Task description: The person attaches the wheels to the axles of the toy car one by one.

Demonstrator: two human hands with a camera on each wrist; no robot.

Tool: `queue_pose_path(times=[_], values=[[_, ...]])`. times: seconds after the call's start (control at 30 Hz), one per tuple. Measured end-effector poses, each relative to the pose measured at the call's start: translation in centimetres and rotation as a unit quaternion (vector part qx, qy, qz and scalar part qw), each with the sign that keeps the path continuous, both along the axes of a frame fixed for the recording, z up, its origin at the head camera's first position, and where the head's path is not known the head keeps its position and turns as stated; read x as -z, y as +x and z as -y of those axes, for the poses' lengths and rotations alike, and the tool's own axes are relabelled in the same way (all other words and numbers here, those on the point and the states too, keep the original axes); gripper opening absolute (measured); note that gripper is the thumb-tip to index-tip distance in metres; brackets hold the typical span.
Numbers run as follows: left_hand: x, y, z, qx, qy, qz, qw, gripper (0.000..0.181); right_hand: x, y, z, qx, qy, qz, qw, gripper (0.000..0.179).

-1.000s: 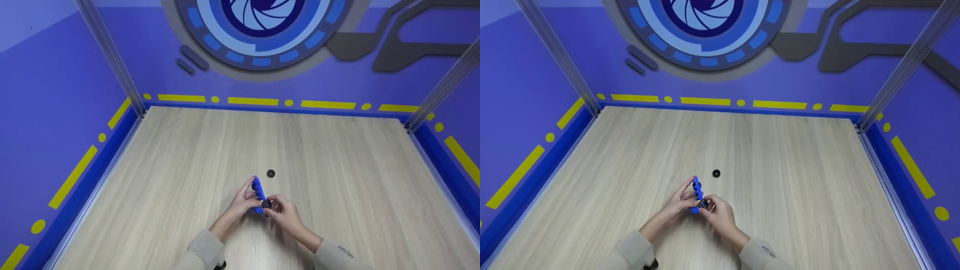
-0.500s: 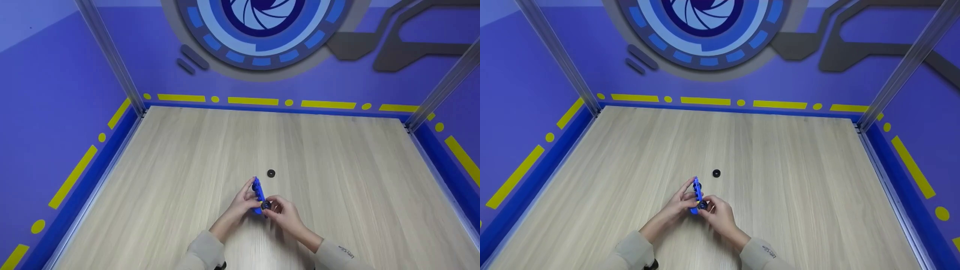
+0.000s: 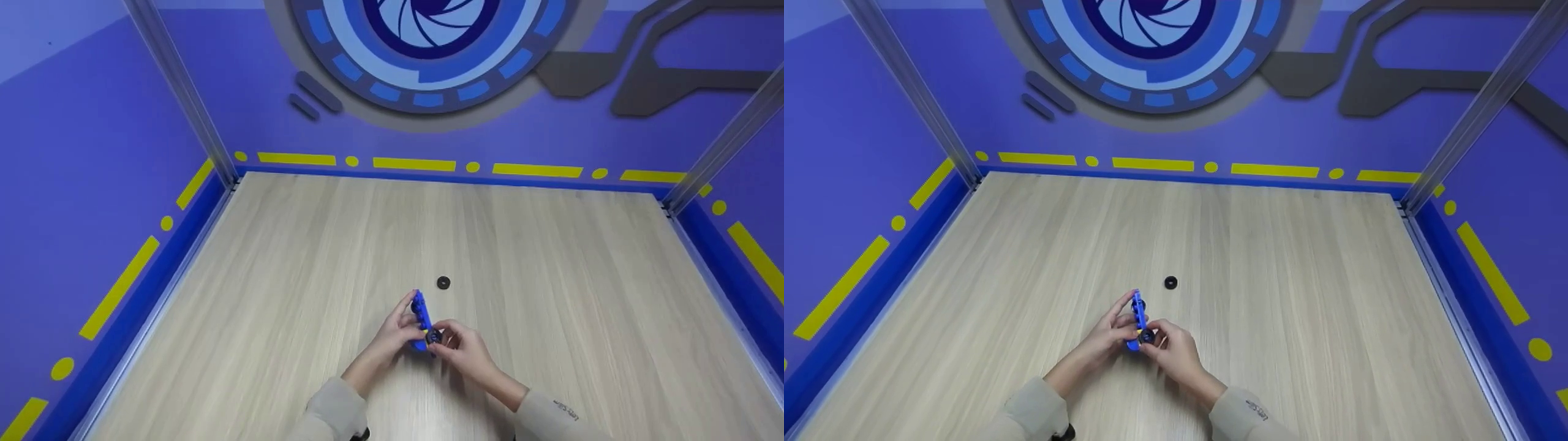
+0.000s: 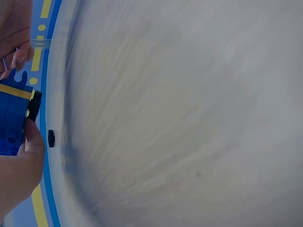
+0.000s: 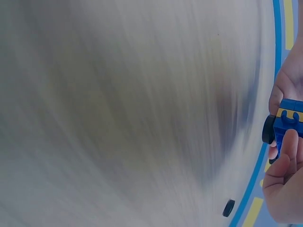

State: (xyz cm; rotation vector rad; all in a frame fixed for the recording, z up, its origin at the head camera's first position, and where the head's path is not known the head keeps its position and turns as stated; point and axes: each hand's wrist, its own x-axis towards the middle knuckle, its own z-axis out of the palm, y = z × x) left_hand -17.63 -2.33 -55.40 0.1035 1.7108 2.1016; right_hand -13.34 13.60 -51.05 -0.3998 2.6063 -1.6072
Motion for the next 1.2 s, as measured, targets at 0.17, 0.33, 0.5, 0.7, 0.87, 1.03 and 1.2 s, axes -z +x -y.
queue_pose_path(times=[0.17, 0.33, 0.5, 0.7, 0.87, 1.03, 1.2], values=[[0.1, 0.2, 0.0, -0.003, 0.007, -0.009, 0.9999, 0.085, 0.0, 0.0, -0.1, -0.014, 0.005, 0.008, 0.9998, 0.028], [0.2, 0.4, 0.2, 0.003, 0.008, -0.044, 0.999, 0.083, 1.2, -0.5, -0.6, -0.034, -0.003, 0.013, 0.9993, 0.029], [0.3, 0.3, 0.2, -0.014, -0.021, -0.043, 0.9988, 0.08, 3.4, -1.5, -1.3, -0.049, 0.002, 0.017, 0.9987, 0.03], [0.3, -0.1, 0.1, -0.045, -0.052, -0.021, 0.9974, 0.082, 3.9, -2.0, -1.5, -0.051, 0.008, 0.033, 0.9981, 0.03], [0.2, -0.2, 0.2, -0.056, -0.051, -0.024, 0.9968, 0.085, 3.7, -2.3, -1.4, -0.051, 0.02, 0.032, 0.998, 0.029], [0.2, -0.4, 0.5, -0.067, -0.064, -0.021, 0.9955, 0.084, 3.7, -2.9, -1.5, -0.06, 0.035, 0.018, 0.9974, 0.028], [0.0, -0.6, 0.7, -0.079, -0.09, -0.011, 0.9927, 0.084, 3.8, -3.9, -1.8, -0.053, 0.058, 0.013, 0.9968, 0.027]])
